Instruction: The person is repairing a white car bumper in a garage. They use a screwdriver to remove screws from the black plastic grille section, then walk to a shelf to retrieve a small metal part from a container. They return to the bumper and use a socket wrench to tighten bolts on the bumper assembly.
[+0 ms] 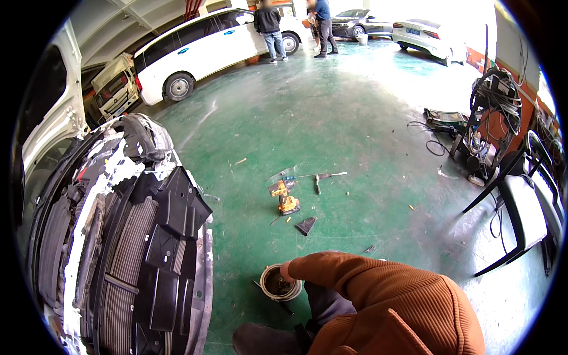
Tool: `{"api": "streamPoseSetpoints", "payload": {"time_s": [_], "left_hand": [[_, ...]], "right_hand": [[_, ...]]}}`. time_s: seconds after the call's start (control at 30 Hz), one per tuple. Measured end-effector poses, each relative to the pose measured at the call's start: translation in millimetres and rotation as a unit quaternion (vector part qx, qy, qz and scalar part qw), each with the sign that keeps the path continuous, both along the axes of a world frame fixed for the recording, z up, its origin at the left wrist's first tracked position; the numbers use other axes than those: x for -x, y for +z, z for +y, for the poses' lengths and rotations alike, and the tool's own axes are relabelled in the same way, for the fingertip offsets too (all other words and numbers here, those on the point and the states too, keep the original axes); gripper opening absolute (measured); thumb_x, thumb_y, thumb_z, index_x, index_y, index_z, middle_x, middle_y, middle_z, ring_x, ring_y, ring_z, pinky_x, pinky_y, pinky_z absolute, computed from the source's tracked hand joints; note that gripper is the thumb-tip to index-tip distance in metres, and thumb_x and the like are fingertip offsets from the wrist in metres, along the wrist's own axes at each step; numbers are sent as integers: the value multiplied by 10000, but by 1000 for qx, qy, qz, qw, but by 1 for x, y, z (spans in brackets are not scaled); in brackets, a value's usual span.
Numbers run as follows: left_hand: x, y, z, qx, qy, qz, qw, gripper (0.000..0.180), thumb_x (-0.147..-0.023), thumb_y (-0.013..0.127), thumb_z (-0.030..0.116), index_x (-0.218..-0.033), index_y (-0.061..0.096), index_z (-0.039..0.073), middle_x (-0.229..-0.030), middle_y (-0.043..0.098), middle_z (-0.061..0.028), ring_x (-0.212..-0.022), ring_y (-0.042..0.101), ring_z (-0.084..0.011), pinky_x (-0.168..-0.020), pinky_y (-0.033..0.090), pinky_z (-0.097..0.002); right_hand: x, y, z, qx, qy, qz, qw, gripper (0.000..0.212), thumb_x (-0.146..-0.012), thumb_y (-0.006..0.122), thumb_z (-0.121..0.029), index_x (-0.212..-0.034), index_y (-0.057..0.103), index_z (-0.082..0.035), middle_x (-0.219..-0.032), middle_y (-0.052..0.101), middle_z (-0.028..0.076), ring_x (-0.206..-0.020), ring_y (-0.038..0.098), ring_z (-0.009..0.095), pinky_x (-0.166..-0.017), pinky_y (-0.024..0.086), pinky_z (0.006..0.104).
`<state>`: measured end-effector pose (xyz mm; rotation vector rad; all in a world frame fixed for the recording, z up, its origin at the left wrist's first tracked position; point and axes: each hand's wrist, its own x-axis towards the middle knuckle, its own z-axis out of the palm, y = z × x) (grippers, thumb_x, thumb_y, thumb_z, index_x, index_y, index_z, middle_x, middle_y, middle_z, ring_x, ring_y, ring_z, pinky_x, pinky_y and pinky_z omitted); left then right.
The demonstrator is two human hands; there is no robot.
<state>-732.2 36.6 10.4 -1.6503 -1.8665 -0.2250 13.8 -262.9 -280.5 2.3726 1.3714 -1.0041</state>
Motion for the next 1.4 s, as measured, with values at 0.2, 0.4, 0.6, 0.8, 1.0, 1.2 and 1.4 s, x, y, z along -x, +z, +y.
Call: {"api": "streamPoseSetpoints", "payload": {"time_s": [0.2,0.4,0.6,0.8,1.0,1.2,1.4], "left_hand": [[-3,-5,2,10,6,-44,999,1244,-690,726,750,-1417,339,-181,-1436,391,-394,-1366,325,-558,-1155,266,-594],[17,15,-14,-100,-90,-46,990,1039,-711,753,690,-1294,484,-127,-1217,556,-312,-1096,521,-495,-958,428,-567],[-4,58,-16,-80,-99,36,991,887,-726,761,674,-1176,584,-71,-1115,640,-261,-1056,591,-463,-920,491,-525],[-7,48,2,-9,-30,16,999,1002,-702,732,737,-1279,549,-61,-1226,627,-252,-1221,531,-451,-1039,414,-537],[-3,42,8,-79,-91,62,991,866,-694,786,672,-1134,585,-47,-1073,637,-225,-1064,582,-432,-947,458,-532],[-1,45,11,-44,-71,44,996,951,-699,748,724,-1221,576,-52,-1137,649,-227,-1106,585,-427,-977,454,-521],[12,49,18,-27,-46,73,996,950,-680,733,763,-1170,619,-42,-1119,666,-214,-1100,606,-409,-989,457,-514]], "right_hand": [[-6,4,-1,11,-14,14,1000,250,-707,763,-229,-908,799,-86,-954,752,160,-937,726,323,-772,558,470],[7,18,9,-40,58,-5,998,339,-747,729,-342,-953,787,-78,-997,753,139,-927,715,316,-800,561,472],[-5,31,2,-88,-1,-42,995,304,-728,703,-346,-949,769,-148,-918,747,119,-852,710,361,-712,560,493],[-15,51,-15,-227,-196,1,954,443,-749,679,-197,-1176,670,-82,-1105,703,223,-1059,671,381,-907,540,470],[-30,15,-8,-96,-162,12,982,447,-755,693,-238,-1182,673,-106,-1102,707,209,-1059,671,378,-905,539,467],[5,119,-10,-184,-102,38,977,497,-799,677,-324,-1256,645,-134,-1090,711,185,-1045,671,379,-902,546,453],[37,171,-38,-335,-106,78,933,541,-771,715,-354,-1242,645,-98,-956,685,231,-942,680,393,-863,550,448]]}}
